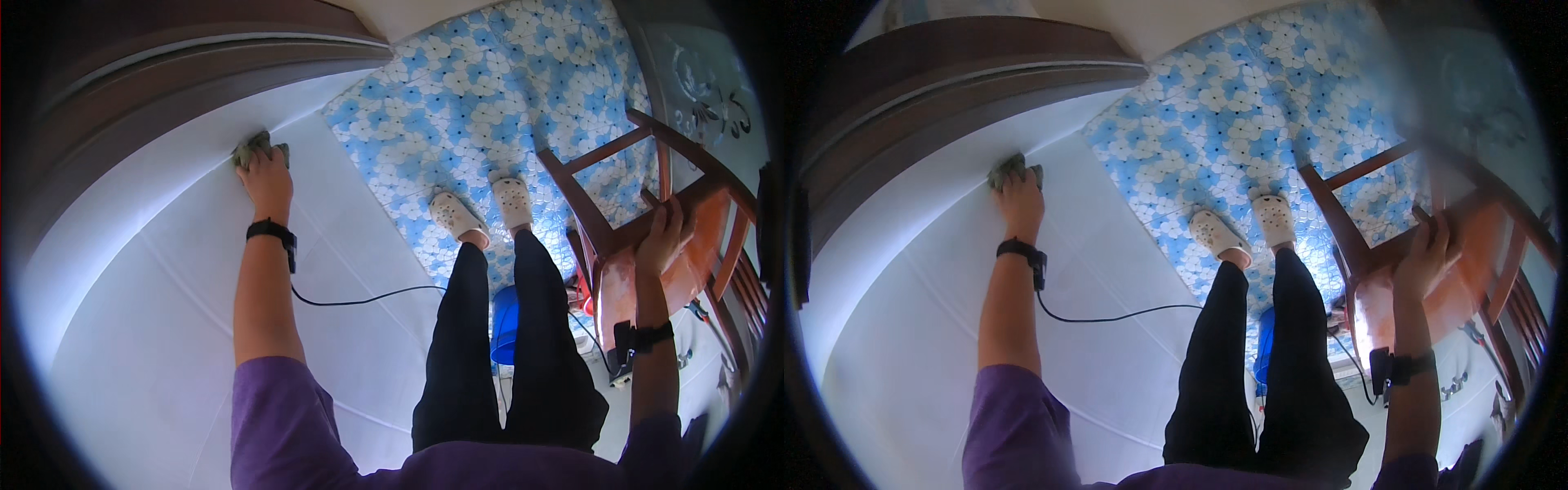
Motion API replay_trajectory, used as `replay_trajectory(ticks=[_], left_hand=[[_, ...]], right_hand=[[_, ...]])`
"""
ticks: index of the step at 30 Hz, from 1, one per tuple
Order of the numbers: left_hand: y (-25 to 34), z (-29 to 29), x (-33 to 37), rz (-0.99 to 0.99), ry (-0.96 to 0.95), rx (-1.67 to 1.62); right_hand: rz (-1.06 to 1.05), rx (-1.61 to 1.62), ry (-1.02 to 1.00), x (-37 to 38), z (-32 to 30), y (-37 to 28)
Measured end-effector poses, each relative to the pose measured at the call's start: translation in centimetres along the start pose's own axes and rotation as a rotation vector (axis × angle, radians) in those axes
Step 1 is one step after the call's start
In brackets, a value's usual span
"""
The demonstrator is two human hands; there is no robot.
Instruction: The person rinses and wrings a cloth in a bucket, then wipes the tiled walls and a door in a small room, periodically rinsing the cloth and moving a chair to reach different areas.
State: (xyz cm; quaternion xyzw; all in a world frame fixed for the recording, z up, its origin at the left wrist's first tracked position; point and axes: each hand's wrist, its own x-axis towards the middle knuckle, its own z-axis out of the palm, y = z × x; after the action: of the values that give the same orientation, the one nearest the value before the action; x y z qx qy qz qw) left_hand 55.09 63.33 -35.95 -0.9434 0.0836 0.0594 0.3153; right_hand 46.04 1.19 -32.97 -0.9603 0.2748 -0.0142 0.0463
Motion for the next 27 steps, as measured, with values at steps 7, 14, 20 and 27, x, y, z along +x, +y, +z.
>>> replay_trajectory(ticks=[7,14,20,27], left_hand=[[5.4,9.6,3.5,0.170,-0.186,-0.173],[11.2,20.1,6.5,0.287,-0.436,-0.162],[17.7,17.9,-5.0,0.458,-0.450,0.024],[20.6,11.1,-18.6,0.644,-1.001,-0.378]], right_hand=[[-0.251,-0.118,-0.025,0.2,-1.1,3.2],[-0.926,-0.384,-0.050,2.7,-3.2,3.9],[-1.009,-0.501,-0.038,2.7,-4.2,5.6],[-0.733,-0.354,-0.078,1.3,-2.5,3.8]])
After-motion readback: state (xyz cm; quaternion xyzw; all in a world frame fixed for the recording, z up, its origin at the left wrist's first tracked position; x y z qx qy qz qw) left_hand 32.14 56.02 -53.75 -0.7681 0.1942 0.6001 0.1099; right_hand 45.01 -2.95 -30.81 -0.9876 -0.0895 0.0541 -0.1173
